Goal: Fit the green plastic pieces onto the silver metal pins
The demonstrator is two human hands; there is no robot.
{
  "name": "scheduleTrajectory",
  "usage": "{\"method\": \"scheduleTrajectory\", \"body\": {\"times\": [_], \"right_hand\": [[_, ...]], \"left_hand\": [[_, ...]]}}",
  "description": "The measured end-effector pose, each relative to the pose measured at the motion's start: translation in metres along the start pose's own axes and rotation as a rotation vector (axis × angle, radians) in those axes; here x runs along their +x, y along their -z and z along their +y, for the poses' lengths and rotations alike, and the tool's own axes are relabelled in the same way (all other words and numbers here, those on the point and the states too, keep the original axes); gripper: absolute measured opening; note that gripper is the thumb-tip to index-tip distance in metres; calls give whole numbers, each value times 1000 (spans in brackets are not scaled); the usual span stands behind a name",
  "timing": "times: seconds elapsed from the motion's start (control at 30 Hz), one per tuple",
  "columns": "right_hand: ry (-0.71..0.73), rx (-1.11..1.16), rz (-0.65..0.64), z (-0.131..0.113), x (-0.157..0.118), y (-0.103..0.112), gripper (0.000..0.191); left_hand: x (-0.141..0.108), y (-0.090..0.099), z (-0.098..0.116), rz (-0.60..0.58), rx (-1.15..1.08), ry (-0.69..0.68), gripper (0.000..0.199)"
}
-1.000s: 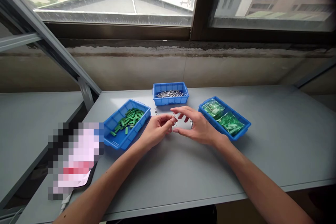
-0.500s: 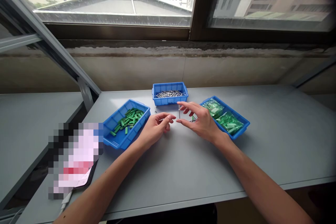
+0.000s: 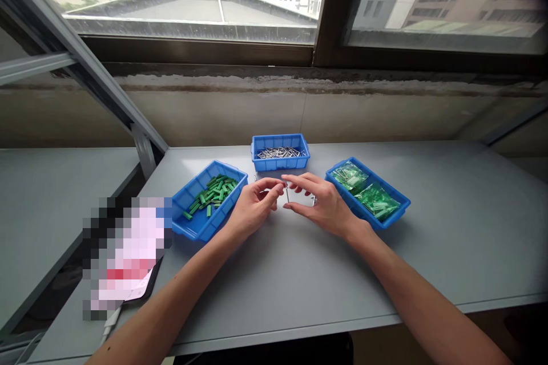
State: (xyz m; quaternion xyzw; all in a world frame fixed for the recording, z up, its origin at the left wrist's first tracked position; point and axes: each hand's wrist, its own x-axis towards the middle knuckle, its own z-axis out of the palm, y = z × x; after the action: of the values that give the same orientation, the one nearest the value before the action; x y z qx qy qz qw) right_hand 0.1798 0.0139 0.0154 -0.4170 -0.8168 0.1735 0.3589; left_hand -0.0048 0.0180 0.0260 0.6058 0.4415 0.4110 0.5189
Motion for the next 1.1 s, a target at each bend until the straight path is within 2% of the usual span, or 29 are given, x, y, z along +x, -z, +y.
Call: {"method": "scheduleTrajectory", "body": {"times": [0.1, 0.2, 0.33, 0.4, 0.73, 0.93, 1.1], "right_hand": [[7, -14, -21, -2, -1, -4, 55], [-12, -18, 15, -5, -1, -5, 51], [-55, 20, 111, -7, 0, -2, 17], [-84, 39, 154, -8, 1, 0, 11], [-188, 92, 220, -5, 3, 7, 13], [-147, 105, 194, -6, 4, 8, 17], [-120, 130, 205, -8, 5, 8, 11]], "left_hand": [[1, 1, -1, -15, 3, 15, 28], [2, 2, -2, 6, -11, 37, 26], [2, 4, 1, 64, -23, 42, 24], [2, 4, 2, 82, -8, 44, 24], [1, 5, 3, 119, 129, -15, 26], [1, 7, 4, 180, 123, -61, 25], [1, 7, -1, 182, 125, -82, 25]]}}
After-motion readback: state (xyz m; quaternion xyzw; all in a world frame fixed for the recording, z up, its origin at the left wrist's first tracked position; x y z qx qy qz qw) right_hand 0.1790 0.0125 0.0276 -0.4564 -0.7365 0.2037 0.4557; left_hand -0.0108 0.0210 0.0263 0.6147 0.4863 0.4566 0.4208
